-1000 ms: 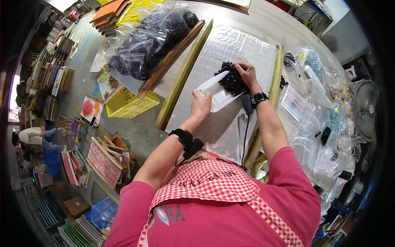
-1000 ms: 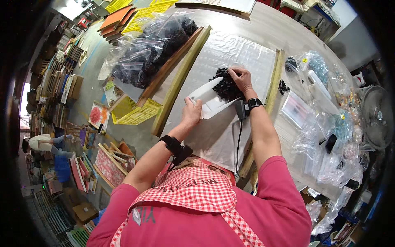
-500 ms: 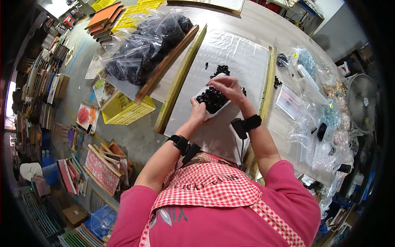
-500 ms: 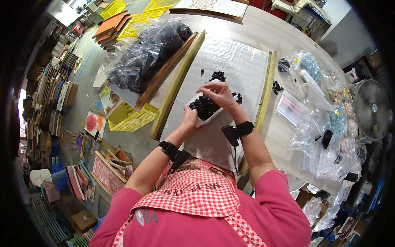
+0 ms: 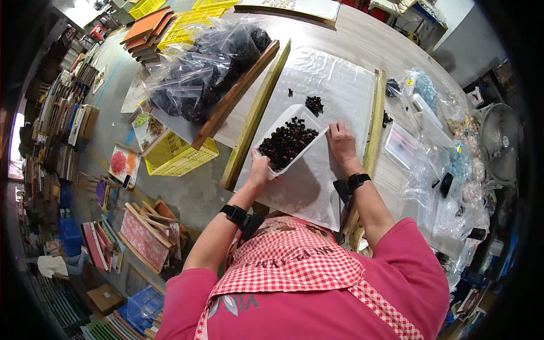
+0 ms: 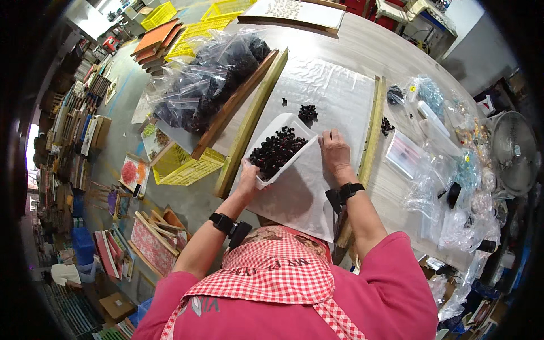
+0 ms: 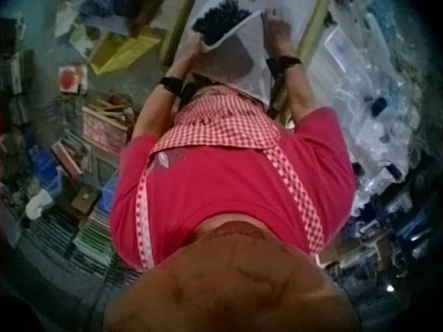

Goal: Sorting small black plastic components and arranging them into a molded grid tray.

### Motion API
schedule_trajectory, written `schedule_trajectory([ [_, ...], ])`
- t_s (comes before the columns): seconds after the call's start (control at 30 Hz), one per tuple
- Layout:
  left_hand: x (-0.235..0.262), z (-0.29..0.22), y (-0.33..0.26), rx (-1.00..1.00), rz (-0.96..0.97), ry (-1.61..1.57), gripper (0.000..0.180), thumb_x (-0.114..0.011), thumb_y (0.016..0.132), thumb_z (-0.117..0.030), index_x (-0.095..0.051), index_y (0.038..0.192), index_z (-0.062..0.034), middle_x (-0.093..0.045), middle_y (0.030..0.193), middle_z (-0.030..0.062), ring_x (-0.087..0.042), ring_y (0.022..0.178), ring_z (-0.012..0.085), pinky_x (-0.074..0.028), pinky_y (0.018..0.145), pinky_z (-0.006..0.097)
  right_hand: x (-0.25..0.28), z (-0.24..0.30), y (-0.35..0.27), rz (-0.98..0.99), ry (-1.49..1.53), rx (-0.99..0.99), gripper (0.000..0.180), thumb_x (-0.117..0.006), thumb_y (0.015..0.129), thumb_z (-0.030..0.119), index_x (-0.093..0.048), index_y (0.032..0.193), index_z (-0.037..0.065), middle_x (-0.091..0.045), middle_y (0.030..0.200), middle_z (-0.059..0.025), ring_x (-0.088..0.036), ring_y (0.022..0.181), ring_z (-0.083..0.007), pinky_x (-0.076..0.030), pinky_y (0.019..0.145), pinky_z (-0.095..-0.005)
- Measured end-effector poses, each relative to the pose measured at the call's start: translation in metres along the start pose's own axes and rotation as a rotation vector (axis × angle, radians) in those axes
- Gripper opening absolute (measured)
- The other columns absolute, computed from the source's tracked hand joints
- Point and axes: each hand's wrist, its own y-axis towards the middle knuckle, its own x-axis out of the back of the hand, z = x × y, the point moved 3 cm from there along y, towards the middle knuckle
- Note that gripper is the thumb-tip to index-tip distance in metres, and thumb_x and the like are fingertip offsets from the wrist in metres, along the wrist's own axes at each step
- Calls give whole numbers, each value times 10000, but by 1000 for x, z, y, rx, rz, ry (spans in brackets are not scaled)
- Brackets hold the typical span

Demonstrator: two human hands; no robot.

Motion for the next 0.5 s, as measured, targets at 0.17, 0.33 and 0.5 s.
schedule_trajectory([
  [0.17,22,-11,-17,-37,-185,76,439,-361,879,-169,-191,1284,-166,-560,890,128,-578,508,191,-457,372,289,-28,-43,34,58,-2,83,180,-559,915,248,-562,886,70,-612,818,-128,-636,685,-312,-537,609,-368],
  [0.33,21,-14,-14,53,-348,375,531,-395,854,-257,-179,1315,-106,-599,859,242,-624,630,352,-505,495,442,-43,-58,83,-32,408,-43,251,-575,918,282,-620,865,42,-631,867,-155,-624,768,-353,-507,672,-405],
  [0.5,15,-16,5,33,-379,557,502,-396,864,-289,-194,1273,-80,-590,857,325,-586,800,497,-431,786,547,-60,-31,126,-108,472,-18,232,-581,913,285,-631,895,59,-636,892,-142,-621,809,-348,-499,695,-412],
])
